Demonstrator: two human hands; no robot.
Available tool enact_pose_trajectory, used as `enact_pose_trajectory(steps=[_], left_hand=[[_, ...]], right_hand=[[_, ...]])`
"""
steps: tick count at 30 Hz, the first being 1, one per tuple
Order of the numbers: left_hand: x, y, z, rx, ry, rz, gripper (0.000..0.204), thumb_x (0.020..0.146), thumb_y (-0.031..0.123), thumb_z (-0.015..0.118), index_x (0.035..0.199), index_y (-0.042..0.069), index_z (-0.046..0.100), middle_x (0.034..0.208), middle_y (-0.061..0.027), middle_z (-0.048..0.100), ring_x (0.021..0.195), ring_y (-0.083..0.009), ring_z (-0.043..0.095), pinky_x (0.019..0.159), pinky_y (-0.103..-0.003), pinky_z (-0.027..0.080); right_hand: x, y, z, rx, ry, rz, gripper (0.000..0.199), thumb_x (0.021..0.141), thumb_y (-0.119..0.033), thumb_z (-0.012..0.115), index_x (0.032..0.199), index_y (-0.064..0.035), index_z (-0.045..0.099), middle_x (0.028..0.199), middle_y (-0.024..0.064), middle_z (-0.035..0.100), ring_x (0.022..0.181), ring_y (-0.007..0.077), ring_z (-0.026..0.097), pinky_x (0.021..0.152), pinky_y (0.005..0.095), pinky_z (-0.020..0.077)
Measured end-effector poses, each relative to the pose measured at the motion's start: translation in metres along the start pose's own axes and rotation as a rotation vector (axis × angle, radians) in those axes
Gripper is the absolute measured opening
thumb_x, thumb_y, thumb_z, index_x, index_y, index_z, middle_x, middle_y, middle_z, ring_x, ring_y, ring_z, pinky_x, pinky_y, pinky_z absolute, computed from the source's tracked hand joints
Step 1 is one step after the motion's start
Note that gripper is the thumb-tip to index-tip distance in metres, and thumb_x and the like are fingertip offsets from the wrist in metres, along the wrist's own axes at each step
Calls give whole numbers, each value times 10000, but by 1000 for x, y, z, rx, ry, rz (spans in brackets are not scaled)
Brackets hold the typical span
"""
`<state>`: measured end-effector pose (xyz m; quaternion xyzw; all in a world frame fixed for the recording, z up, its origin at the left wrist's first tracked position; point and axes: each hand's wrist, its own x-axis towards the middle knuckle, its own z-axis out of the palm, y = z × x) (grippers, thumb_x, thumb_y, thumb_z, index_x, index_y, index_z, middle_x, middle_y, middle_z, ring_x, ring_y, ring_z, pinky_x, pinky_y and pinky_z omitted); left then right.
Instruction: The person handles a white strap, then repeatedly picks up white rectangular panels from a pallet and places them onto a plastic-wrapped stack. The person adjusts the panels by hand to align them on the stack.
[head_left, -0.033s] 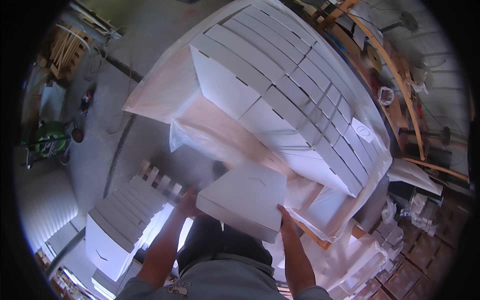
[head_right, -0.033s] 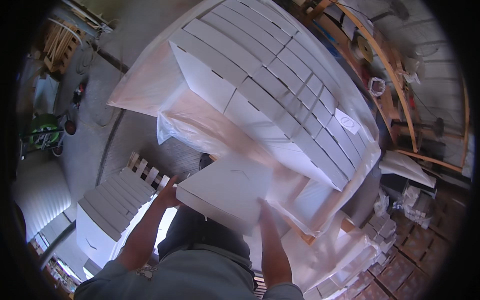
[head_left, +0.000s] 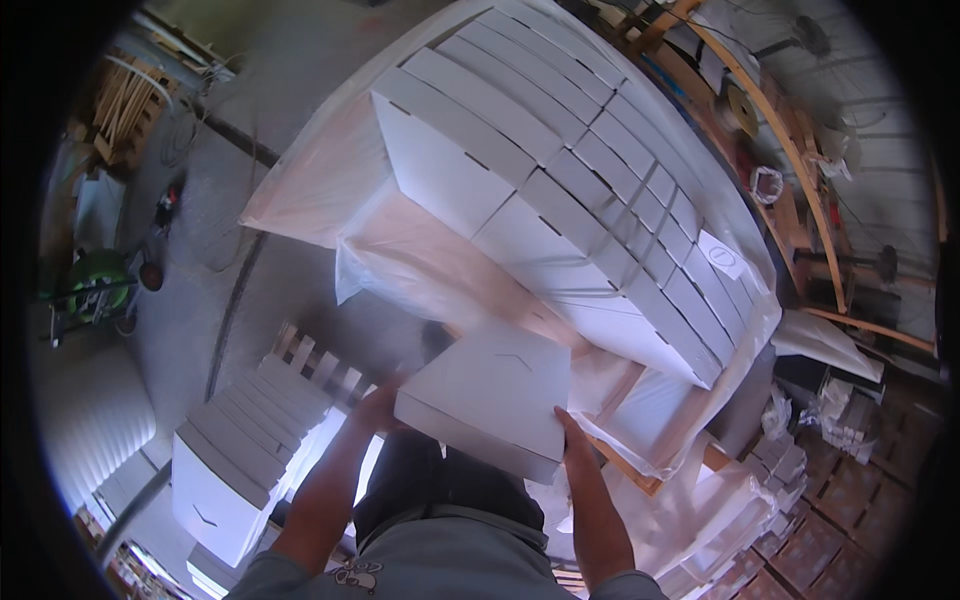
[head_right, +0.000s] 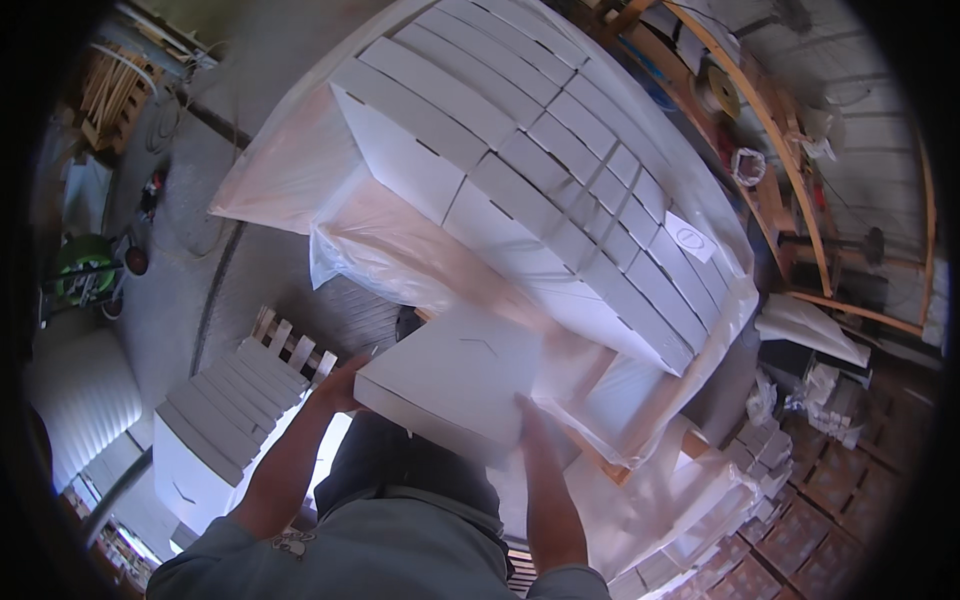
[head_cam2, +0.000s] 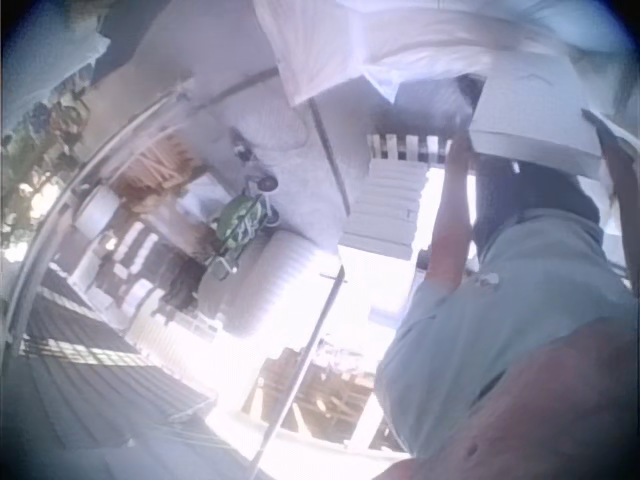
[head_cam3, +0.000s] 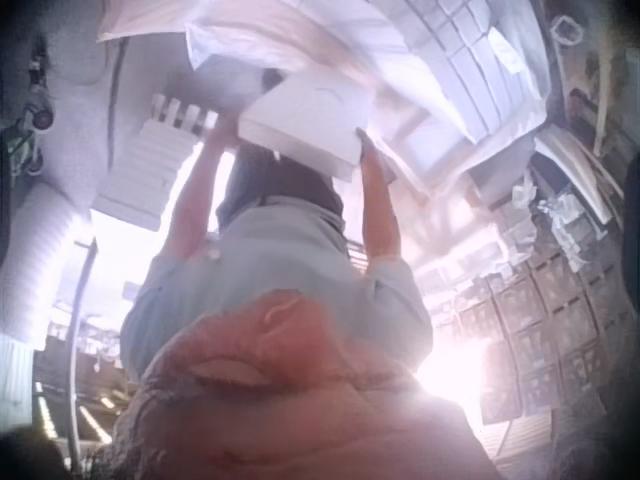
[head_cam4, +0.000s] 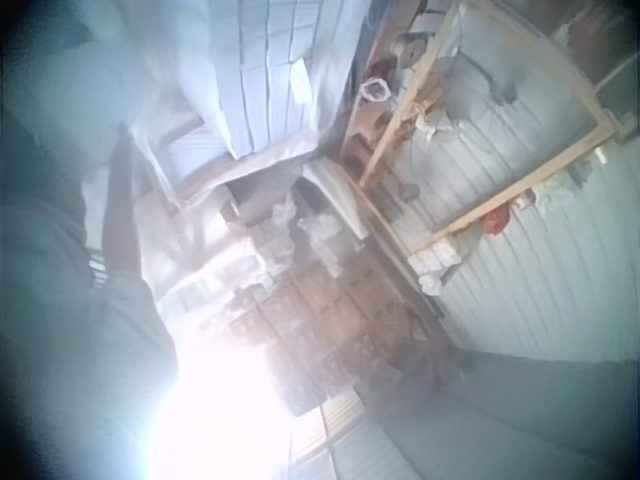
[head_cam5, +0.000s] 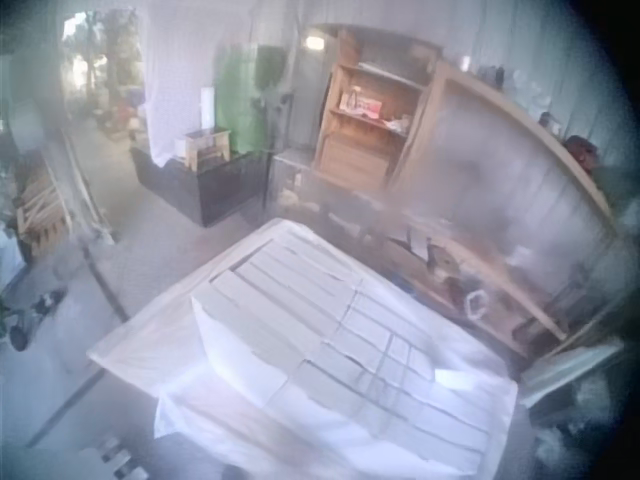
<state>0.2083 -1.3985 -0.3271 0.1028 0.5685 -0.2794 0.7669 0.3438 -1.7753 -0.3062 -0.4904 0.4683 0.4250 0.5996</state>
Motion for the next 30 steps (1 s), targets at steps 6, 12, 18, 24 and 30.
enact_pose_trajectory(steps=[6,12,18,24,30], left_hand=[[24,-11,73,274,-100,-104,471,896,383,608,1247,76,547,1146,-114,636,1032,-276,636,861,-439,533],[62,-69,106,238,-91,-148,428,946,324,540,1259,33,527,1163,-140,629,1036,-280,635,871,-460,529],[75,-107,132,200,-33,-125,467,941,320,536,1278,0,501,1173,-166,618,1060,-309,620,908,-469,509],[63,-109,139,359,7,-39,556,897,342,578,1302,-24,472,1190,-198,602,1054,-340,614,941,-470,486],[60,-112,150,375,67,-75,535,940,297,502,1326,-67,438,1225,-234,578,1098,-343,599,979,-447,467]], right_hand=[[34,14,-101,-442,128,7,530,878,-393,617,1263,-32,565,1106,141,664,958,256,648,871,350,506],[68,29,-193,-428,80,-56,541,885,-409,613,1274,-37,562,1109,141,663,974,254,645,860,352,507],[75,38,-233,-285,-59,-32,560,891,-427,611,1290,-38,552,1118,146,658,997,255,641,858,359,508],[89,50,-222,-341,38,279,637,894,-491,594,1327,-33,504,1194,141,625,1058,248,626,920,394,495],[74,42,-212,-392,-55,231,703,900,-524,564,1347,11,472,1219,181,604,1084,293,609,938,409,483]])
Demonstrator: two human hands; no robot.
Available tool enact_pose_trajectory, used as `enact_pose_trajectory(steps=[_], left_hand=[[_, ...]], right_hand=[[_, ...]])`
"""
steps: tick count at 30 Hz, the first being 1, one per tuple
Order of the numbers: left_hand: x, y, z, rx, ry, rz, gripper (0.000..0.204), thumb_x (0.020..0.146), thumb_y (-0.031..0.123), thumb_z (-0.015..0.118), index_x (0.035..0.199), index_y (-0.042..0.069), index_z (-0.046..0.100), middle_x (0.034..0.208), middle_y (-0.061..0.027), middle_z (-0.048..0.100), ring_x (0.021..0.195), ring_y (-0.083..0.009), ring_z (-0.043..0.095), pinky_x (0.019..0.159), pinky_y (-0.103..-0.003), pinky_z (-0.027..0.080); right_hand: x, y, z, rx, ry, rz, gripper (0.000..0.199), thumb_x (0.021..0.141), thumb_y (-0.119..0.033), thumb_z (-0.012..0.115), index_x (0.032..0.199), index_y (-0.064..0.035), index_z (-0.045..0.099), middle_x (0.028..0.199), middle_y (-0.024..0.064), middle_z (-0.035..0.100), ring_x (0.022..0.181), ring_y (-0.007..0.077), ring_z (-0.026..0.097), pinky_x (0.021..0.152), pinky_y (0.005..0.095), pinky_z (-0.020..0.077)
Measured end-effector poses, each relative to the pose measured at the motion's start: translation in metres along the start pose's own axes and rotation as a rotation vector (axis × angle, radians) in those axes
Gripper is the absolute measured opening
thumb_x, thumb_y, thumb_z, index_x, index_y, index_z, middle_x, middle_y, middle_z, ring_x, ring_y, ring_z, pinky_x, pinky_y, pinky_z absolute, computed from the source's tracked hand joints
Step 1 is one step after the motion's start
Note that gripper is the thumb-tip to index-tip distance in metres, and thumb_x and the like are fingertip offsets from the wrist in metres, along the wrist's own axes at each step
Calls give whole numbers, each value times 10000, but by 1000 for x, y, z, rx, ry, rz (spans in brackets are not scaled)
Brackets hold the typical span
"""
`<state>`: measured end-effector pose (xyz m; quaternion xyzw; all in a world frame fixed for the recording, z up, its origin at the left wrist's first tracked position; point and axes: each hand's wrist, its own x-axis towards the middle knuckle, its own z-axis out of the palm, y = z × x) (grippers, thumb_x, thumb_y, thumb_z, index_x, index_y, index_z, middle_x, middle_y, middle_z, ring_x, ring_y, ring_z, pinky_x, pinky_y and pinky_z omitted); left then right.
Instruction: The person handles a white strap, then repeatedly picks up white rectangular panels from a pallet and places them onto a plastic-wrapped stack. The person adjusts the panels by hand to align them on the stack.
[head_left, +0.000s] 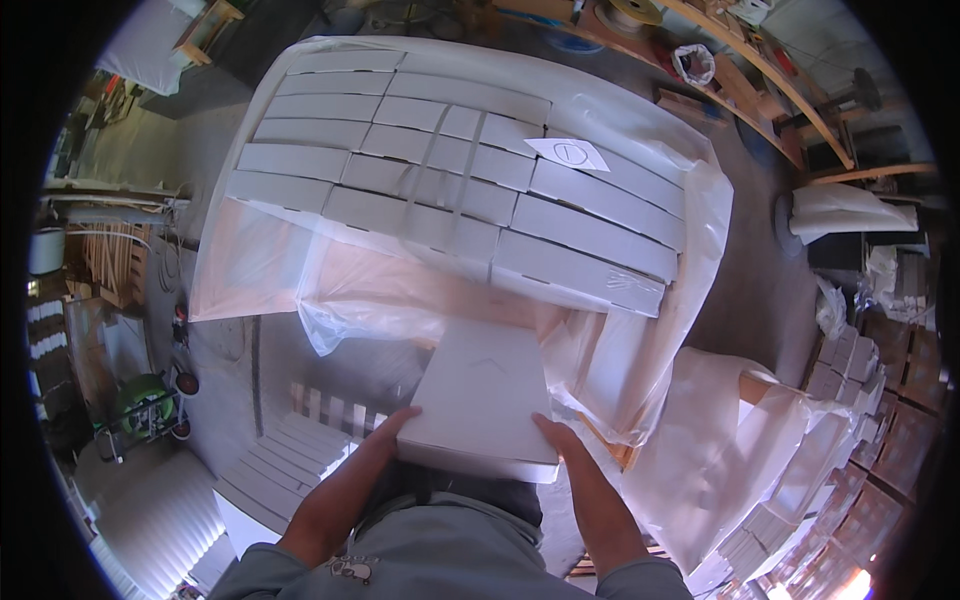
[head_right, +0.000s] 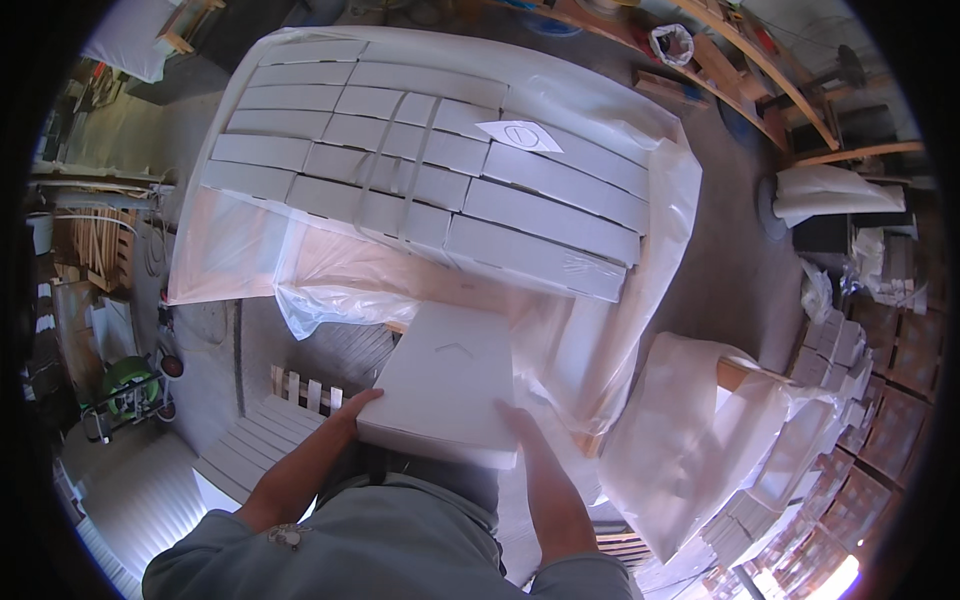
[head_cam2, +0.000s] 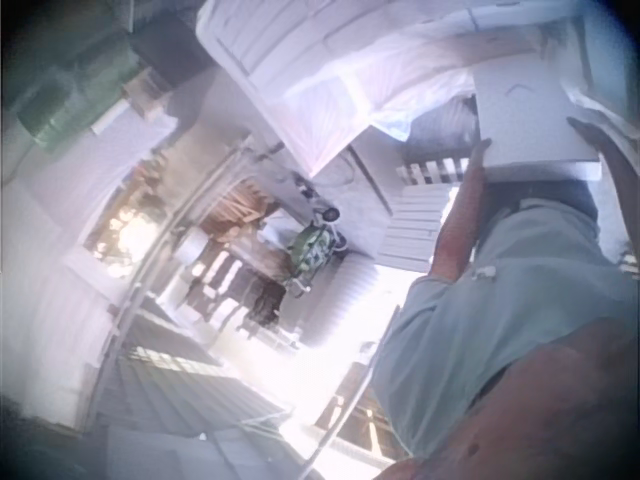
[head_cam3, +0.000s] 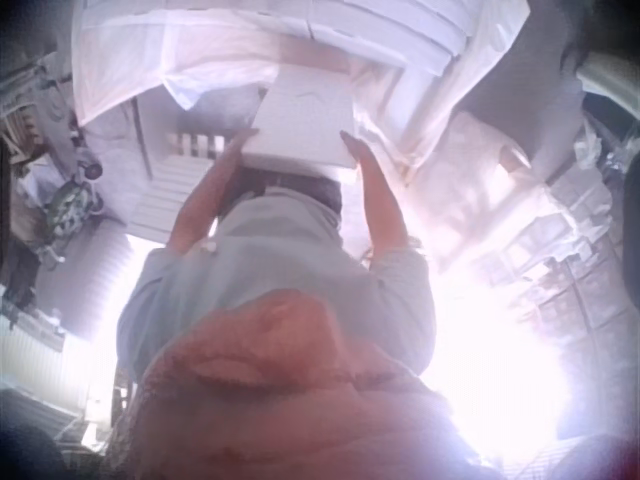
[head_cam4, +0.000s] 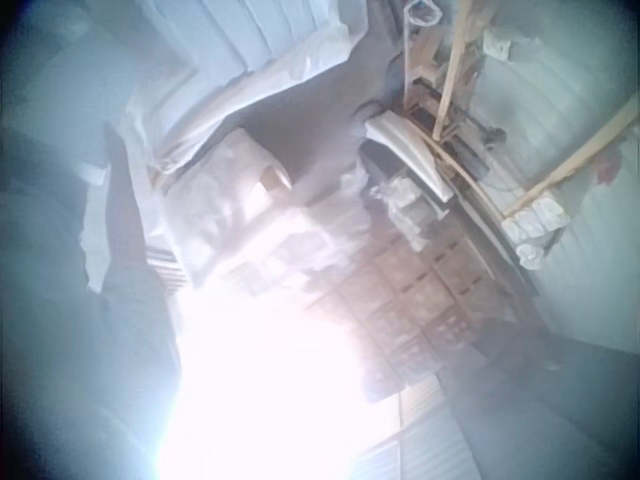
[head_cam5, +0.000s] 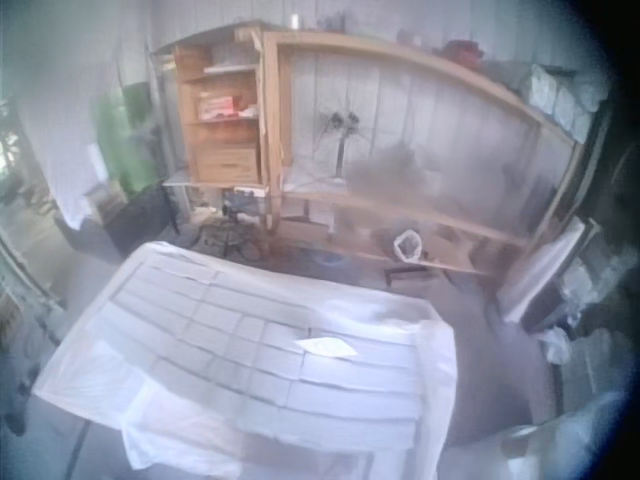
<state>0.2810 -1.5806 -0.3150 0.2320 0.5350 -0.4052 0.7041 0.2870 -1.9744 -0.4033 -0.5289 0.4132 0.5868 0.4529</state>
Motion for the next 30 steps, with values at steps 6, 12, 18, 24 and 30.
enact_pose_trajectory(steps=[6,12,18,24,30], left_hand=[[17,15,-8,196,-39,-4,526,955,291,471,1315,-92,434,1216,-246,581,1098,-354,597,985,-440,461],[22,5,-13,47,-89,33,509,966,278,448,1302,-103,437,1210,-253,582,1091,-357,598,986,-440,458],[-6,-2,11,141,-30,137,500,974,273,436,1310,-97,433,1226,-256,570,1093,-369,595,986,-455,455],[-16,16,40,125,-66,88,488,970,269,458,1307,-84,450,1206,-237,586,1075,-356,605,964,-447,471],[19,37,53,272,29,82,570,871,368,616,1278,-16,508,1145,-183,630,980,-311,645,898,-421,501]], right_hand=[[24,6,-5,-218,36,-87,723,892,-538,567,1338,25,487,1264,188,578,1127,284,582,967,378,454],[18,0,-10,-375,154,-166,759,897,-564,534,1365,29,465,1323,185,546,1181,287,543,1029,370,385],[-31,-13,-1,-492,201,-239,809,894,-617,479,1365,40,462,1333,207,538,1202,301,530,1051,369,347],[-45,-13,-4,-439,288,-232,799,888,-660,447,1314,12,522,1276,229,575,1222,328,519,1045,381,357],[-34,-7,-23,-263,279,-293,770,890,-607,490,1309,38,524,1259,222,582,1185,304,537,1026,361,370]])
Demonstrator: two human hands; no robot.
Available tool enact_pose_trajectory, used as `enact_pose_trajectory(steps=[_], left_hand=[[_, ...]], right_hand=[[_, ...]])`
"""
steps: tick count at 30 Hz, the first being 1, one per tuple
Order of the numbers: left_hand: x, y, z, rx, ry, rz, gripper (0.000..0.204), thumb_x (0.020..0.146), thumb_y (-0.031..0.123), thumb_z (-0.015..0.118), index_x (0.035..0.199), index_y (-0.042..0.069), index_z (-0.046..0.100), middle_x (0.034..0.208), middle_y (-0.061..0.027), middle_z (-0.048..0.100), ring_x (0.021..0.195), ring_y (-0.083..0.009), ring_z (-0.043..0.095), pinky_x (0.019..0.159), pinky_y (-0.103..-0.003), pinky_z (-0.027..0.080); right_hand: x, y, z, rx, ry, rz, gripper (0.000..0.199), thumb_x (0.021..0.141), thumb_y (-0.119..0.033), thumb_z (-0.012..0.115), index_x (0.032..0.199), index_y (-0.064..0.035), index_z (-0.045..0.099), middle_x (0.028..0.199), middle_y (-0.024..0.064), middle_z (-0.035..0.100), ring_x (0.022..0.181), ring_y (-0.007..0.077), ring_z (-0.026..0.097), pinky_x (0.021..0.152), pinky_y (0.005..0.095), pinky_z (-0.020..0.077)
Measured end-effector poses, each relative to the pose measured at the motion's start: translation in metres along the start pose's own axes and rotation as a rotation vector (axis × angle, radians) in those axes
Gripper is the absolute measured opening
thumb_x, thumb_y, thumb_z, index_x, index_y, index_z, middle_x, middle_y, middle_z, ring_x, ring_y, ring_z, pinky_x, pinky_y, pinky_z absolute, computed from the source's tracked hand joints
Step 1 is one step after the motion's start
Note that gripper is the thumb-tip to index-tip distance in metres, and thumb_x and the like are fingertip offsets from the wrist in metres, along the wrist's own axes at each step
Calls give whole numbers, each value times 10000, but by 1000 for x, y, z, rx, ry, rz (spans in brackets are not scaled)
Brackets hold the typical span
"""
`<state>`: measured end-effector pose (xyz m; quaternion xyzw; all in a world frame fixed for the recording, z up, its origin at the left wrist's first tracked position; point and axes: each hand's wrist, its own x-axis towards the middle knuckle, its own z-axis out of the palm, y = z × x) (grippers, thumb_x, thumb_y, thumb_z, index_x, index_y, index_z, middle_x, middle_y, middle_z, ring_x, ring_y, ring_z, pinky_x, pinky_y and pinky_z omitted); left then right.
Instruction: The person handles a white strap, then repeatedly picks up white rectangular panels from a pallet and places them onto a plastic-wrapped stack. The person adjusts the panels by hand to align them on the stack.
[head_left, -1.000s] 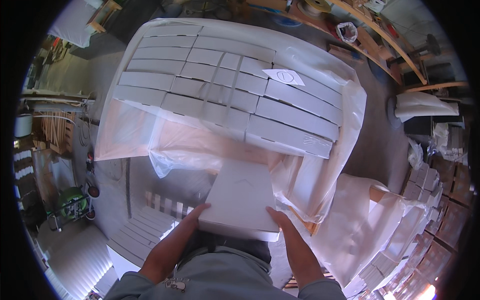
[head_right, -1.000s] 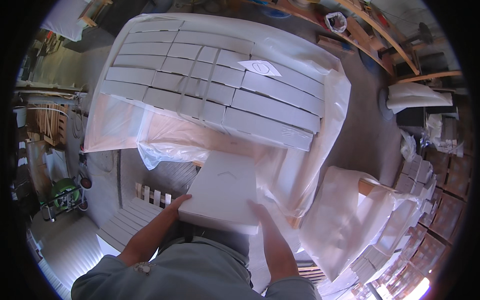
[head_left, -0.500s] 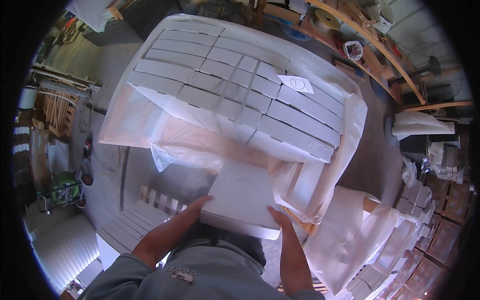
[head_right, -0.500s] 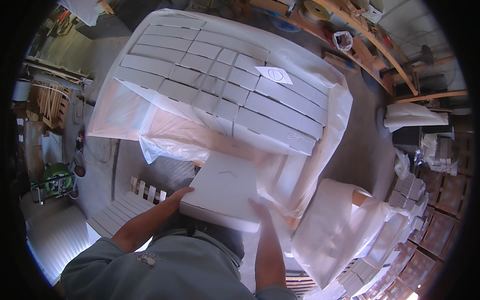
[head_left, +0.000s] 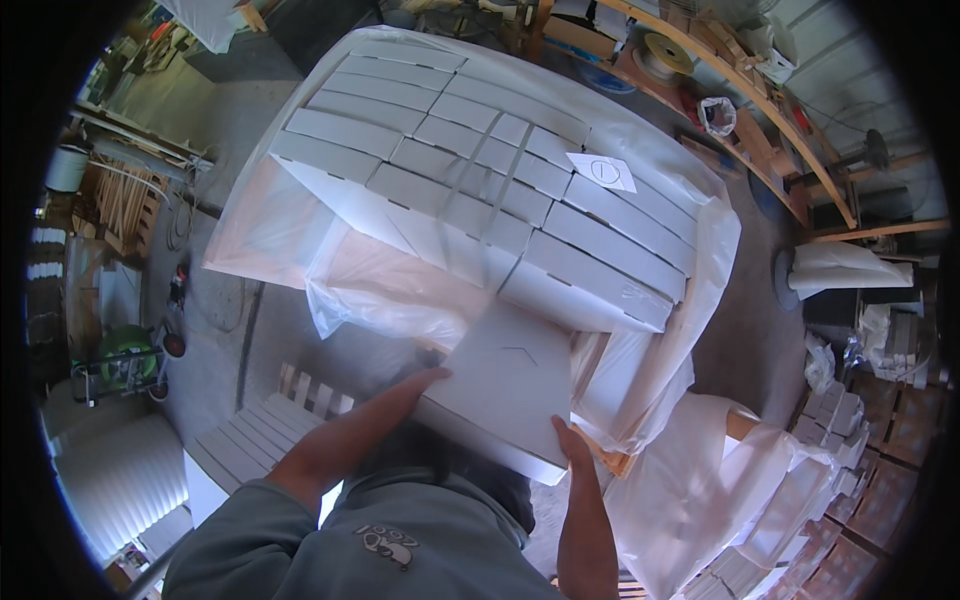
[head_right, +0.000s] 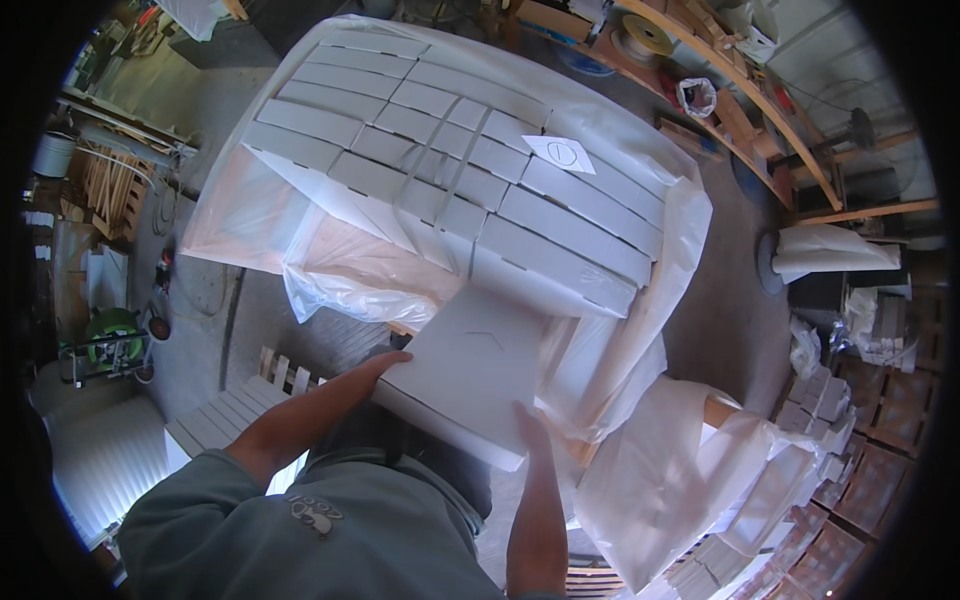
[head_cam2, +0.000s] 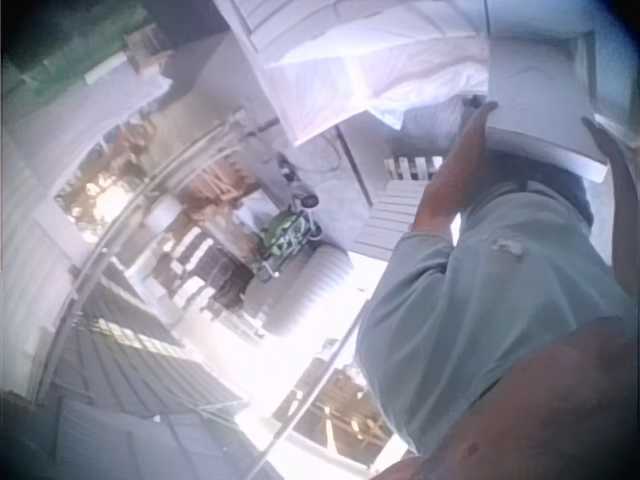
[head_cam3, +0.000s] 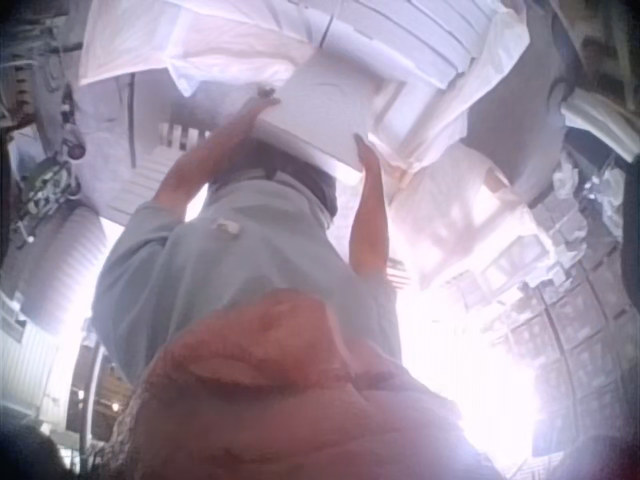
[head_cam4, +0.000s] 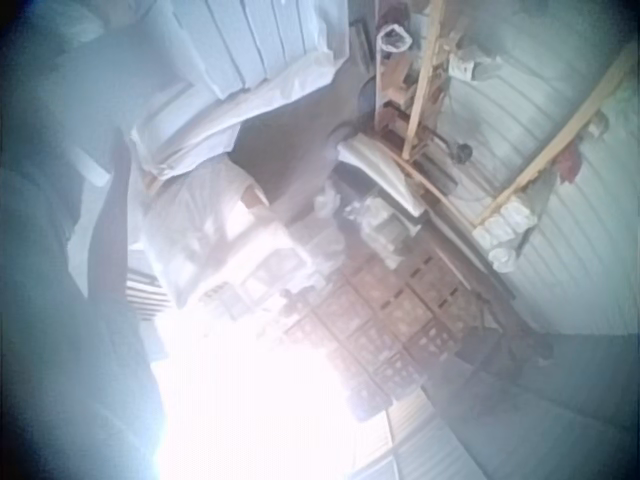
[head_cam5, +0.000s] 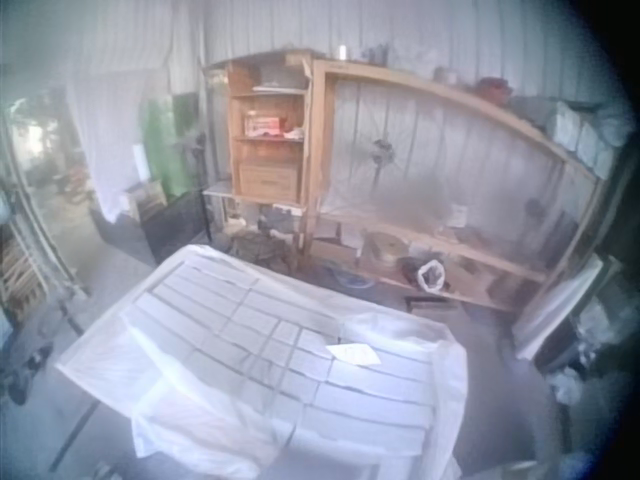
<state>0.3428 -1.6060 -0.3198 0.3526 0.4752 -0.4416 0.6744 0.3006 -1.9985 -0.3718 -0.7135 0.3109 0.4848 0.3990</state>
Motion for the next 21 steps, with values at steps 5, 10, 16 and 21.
enact_pose_trajectory(steps=[5,10,16,21], left_hand=[[31,9,2,-62,-55,-56,513,894,325,595,1256,-30,519,1131,-201,632,972,-329,649,885,-447,512],[35,12,10,-125,-56,-41,449,925,276,555,1246,-36,520,1121,-208,631,975,-342,648,883,-462,516],[39,24,21,-128,25,-71,459,934,265,536,1264,-50,497,1141,-211,619,1001,-355,635,888,-467,514],[52,24,22,-190,-108,-41,464,938,265,519,1274,-54,490,1162,-213,609,1020,-362,626,895,-466,511]], right_hand=[[27,14,-12,-54,71,-50,751,894,-593,500,1284,48,542,1240,219,593,1169,302,545,1018,355,375],[48,14,-24,-66,40,36,770,878,-661,469,1238,10,591,1206,210,622,1187,319,550,1015,375,381],[31,-17,-31,-165,145,21,747,873,-672,486,1131,10,649,1042,214,676,1071,302,612,952,376,426],[-44,-83,-50,-330,46,135,736,884,-537,544,1248,104,536,1239,271,572,1181,356,525,1026,380,373]])
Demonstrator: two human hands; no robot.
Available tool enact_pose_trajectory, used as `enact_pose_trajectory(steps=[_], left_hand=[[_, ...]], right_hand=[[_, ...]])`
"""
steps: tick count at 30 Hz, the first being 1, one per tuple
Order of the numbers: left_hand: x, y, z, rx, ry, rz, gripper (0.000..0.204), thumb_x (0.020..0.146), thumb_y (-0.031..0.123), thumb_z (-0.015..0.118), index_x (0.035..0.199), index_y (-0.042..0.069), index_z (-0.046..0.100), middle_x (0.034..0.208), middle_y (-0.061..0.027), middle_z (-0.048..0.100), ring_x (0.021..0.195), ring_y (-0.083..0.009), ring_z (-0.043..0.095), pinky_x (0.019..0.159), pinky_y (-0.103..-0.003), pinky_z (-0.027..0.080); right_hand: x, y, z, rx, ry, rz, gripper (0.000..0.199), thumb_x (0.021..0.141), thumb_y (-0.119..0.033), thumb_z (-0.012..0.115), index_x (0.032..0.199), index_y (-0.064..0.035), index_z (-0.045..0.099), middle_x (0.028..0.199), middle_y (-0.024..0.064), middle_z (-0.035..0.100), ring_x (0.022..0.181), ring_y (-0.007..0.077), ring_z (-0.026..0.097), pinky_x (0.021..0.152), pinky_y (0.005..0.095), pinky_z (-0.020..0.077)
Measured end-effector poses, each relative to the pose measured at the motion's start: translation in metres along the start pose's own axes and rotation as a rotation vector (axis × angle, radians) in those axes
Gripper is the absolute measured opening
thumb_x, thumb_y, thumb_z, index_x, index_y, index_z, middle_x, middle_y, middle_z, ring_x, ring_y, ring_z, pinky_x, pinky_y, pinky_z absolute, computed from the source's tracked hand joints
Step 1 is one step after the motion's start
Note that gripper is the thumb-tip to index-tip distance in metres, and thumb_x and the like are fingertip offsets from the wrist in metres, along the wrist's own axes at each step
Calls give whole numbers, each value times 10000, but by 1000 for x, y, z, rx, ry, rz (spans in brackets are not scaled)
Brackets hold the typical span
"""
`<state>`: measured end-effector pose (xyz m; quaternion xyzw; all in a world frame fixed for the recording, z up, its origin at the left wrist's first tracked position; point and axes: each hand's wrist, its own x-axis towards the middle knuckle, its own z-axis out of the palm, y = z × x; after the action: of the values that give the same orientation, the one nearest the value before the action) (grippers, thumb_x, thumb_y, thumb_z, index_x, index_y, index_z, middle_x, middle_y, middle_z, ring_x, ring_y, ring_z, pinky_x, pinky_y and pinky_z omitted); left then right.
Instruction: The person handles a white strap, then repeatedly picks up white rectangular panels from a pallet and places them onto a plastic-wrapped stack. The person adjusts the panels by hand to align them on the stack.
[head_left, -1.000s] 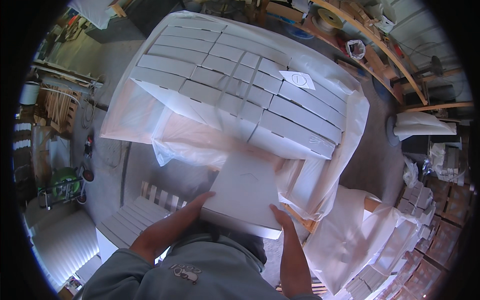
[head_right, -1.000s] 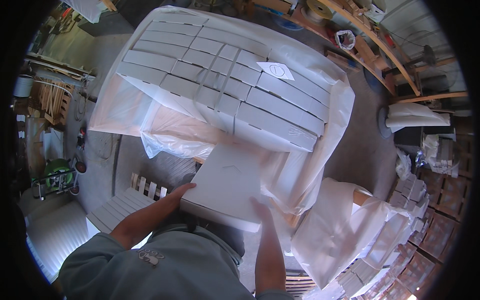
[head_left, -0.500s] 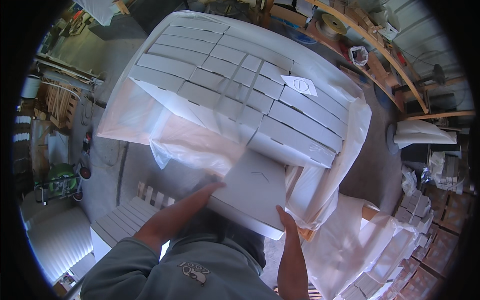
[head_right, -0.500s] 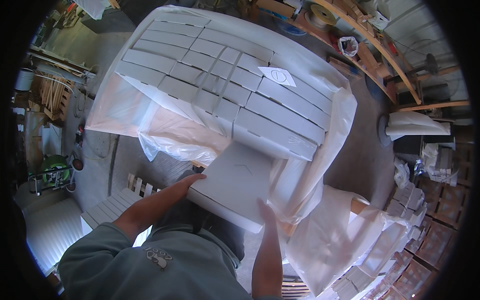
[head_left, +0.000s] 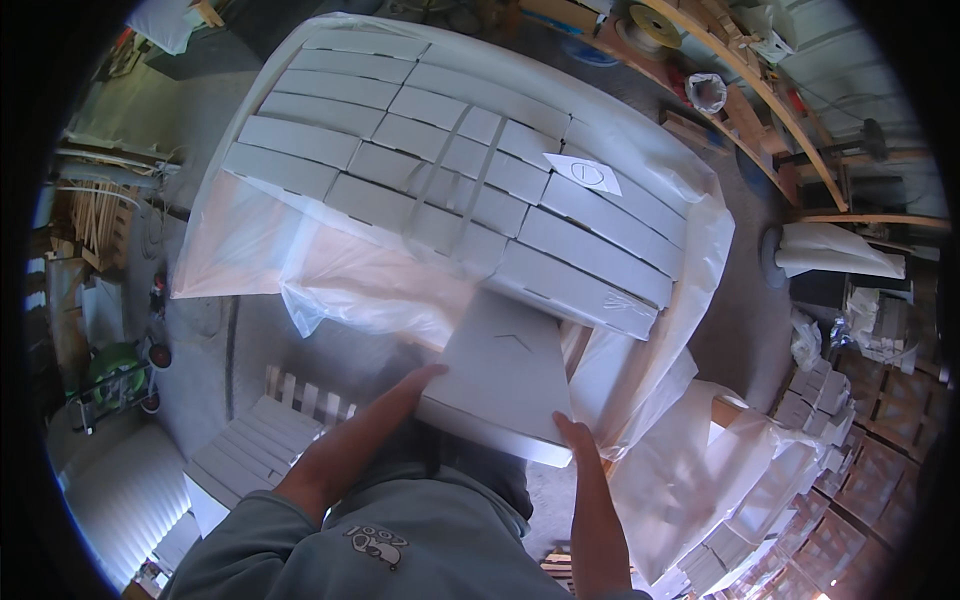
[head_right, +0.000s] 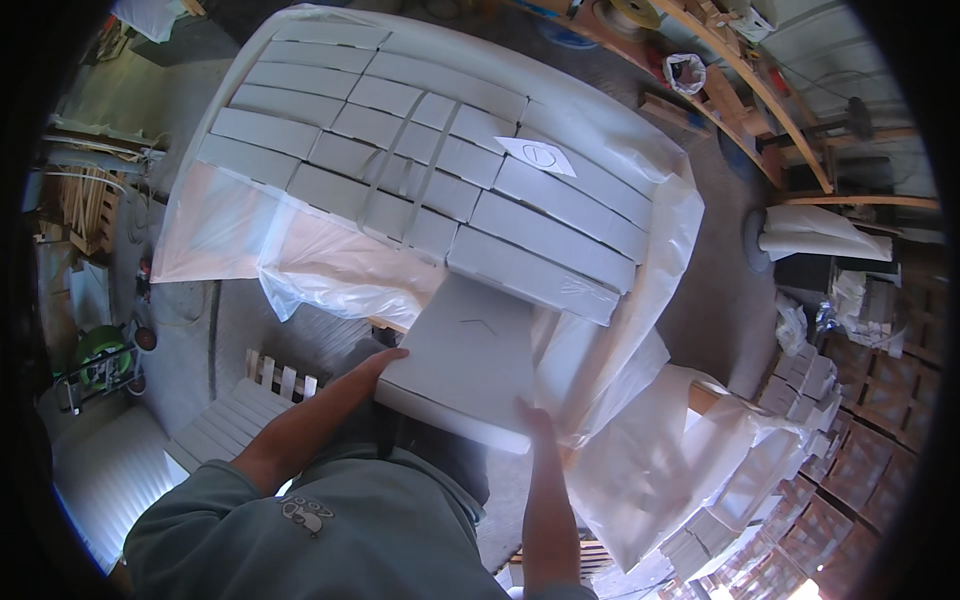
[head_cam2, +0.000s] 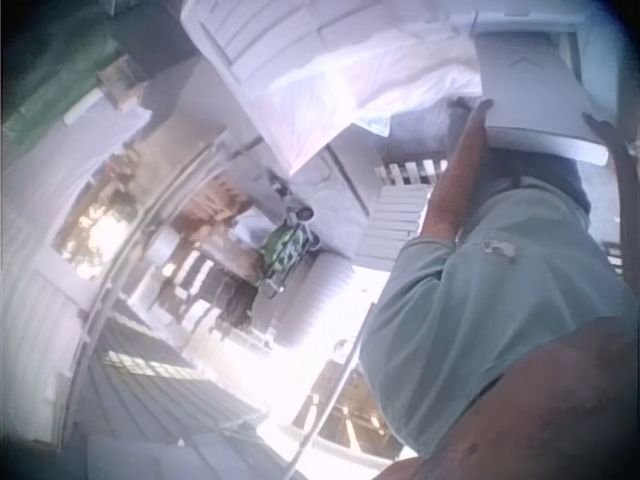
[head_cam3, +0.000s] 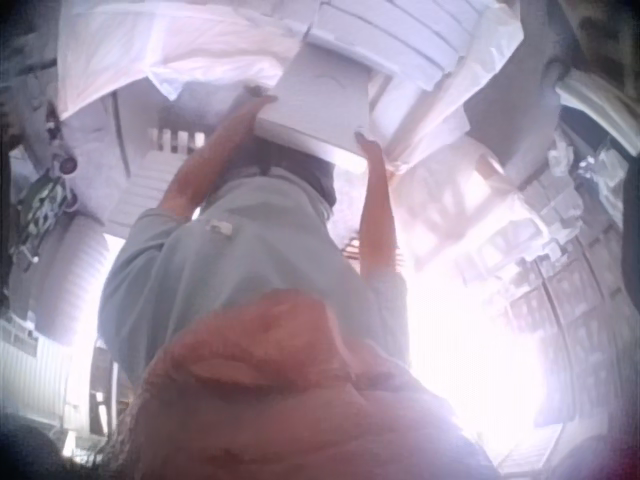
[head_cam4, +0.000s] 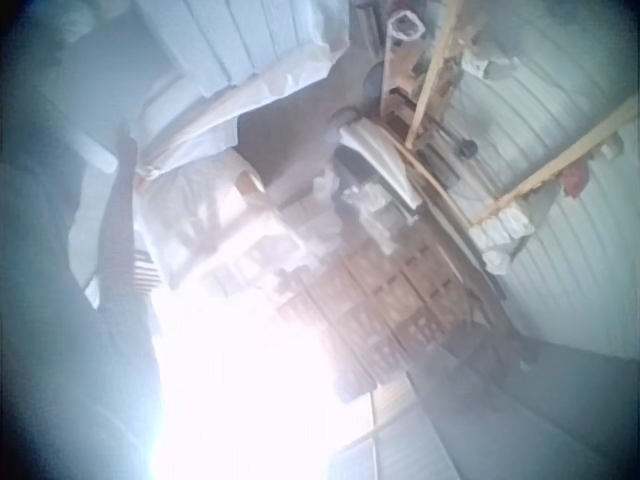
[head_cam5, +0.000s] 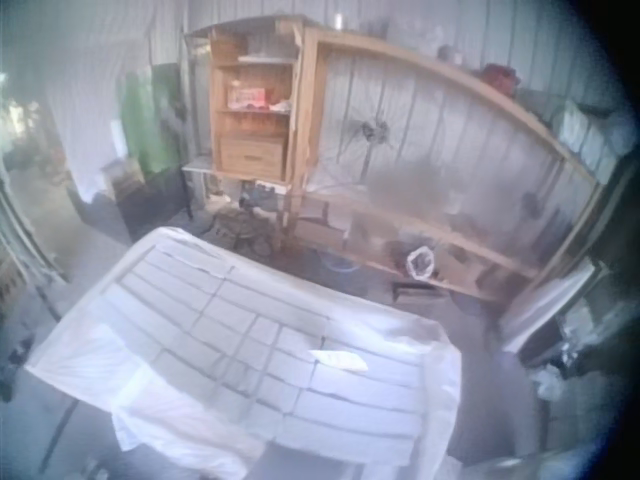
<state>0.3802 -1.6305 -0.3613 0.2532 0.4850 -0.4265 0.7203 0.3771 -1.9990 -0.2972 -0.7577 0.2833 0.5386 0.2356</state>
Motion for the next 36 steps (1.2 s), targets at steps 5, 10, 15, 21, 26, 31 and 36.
enact_pose_trajectory(steps=[5,10,15,21,26,31,36], left_hand=[[18,2,24,-80,-37,-24,453,914,287,550,1245,-20,511,1104,-175,626,972,-331,633,864,-461,520],[11,18,60,-72,-31,56,413,900,300,558,1202,20,535,1017,-147,637,917,-298,641,795,-465,539],[-1,37,79,37,111,104,398,945,299,476,1200,-3,518,982,-165,648,889,-310,660,732,-465,560],[-11,55,93,34,42,205,469,996,354,372,1211,-55,455,1014,-214,649,819,-367,682,640,-457,585],[-18,58,40,280,139,307,509,978,413,411,1192,-49,427,1003,-251,645,800,-331,694,569,-397,576],[-22,26,-85,1039,252,499,448,951,382,453,1138,-25,463,942,-229,648,748,-316,688,534,-400,558],[-38,-19,-195,773,390,385,388,932,366,476,1051,0,519,889,-208,640,657,-293,664,482,-402,530]], right_hand=[[-99,-42,37,-129,924,-675,370,810,-203,684,1060,51,585,1206,212,541,1162,379,492,992,473,400],[-81,-69,36,-45,1165,-781,448,813,-172,632,1196,23,507,1206,217,530,1149,406,494,1003,512,382],[-43,-97,10,-155,1355,-813,520,805,-162,593,1259,39,437,1240,230,501,1176,422,466,1021,566,348],[-21,-138,-42,-156,1571,-871,510,877,-207,559,1294,41,402,1246,247,497,1162,431,476,1020,550,358],[11,-167,-86,-185,1534,-792,525,884,-285,591,1295,11,450,1297,201,505,1205,391,472,1037,512,358],[17,-166,-83,-172,1503,-777,543,836,-268,610,1294,-21,456,1339,157,484,1245,360,449,1028,499,372],[22,-164,-83,-236,1495,-750,518,847,-256,598,1298,-49,450,1362,145,470,1255,350,439,1018,491,365]])
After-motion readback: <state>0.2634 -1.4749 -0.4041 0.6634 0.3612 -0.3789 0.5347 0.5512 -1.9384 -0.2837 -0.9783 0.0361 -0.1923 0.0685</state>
